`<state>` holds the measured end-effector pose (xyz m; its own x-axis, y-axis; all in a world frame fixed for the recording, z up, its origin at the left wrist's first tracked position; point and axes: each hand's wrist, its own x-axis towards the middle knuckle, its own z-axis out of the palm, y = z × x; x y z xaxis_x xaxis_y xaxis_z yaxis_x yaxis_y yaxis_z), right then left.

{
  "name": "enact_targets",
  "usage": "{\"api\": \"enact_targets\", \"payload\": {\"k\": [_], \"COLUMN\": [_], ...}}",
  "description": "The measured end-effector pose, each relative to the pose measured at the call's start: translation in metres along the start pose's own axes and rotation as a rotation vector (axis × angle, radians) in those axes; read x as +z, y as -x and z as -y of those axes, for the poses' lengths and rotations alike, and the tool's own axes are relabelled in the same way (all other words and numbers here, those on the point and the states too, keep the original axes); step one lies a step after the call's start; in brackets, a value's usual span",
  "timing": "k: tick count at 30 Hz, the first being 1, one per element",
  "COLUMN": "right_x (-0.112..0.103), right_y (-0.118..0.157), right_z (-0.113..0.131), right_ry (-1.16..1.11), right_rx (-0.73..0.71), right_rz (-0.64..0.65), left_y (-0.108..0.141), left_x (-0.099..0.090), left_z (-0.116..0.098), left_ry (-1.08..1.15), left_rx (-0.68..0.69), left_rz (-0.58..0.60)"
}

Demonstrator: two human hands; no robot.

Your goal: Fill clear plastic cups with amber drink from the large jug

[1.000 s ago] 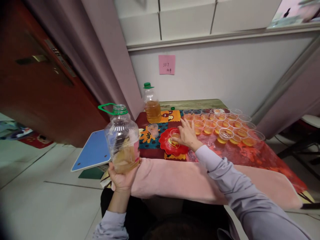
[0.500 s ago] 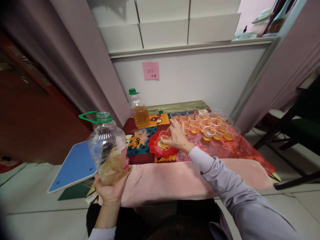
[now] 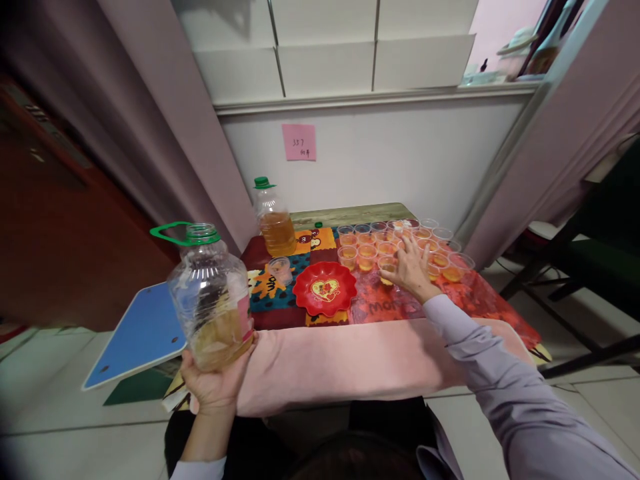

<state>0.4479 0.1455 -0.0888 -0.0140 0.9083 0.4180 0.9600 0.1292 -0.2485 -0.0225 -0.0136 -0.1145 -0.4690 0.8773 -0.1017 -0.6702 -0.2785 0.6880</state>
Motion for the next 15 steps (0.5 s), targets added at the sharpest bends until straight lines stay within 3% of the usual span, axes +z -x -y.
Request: {"api": "enact_targets", "payload": {"k": [9, 15], "right_x": [0.019, 0.012], "right_y": [0.001, 0.003], "right_z": [-0.018, -0.011], "right_ry": [0.038, 0.066], "right_rx": [0.037, 0.022], "right_rz": [-0.028, -0.089], "left_y": [-0.016, -0.019], "left_x": [-0.025, -0.032], "left_z": [0.004, 0.007], "left_ry": [0.135, 0.208], "left_rx": [-0.060, -0.060], "left_rz": [0.055, 0.107]}}
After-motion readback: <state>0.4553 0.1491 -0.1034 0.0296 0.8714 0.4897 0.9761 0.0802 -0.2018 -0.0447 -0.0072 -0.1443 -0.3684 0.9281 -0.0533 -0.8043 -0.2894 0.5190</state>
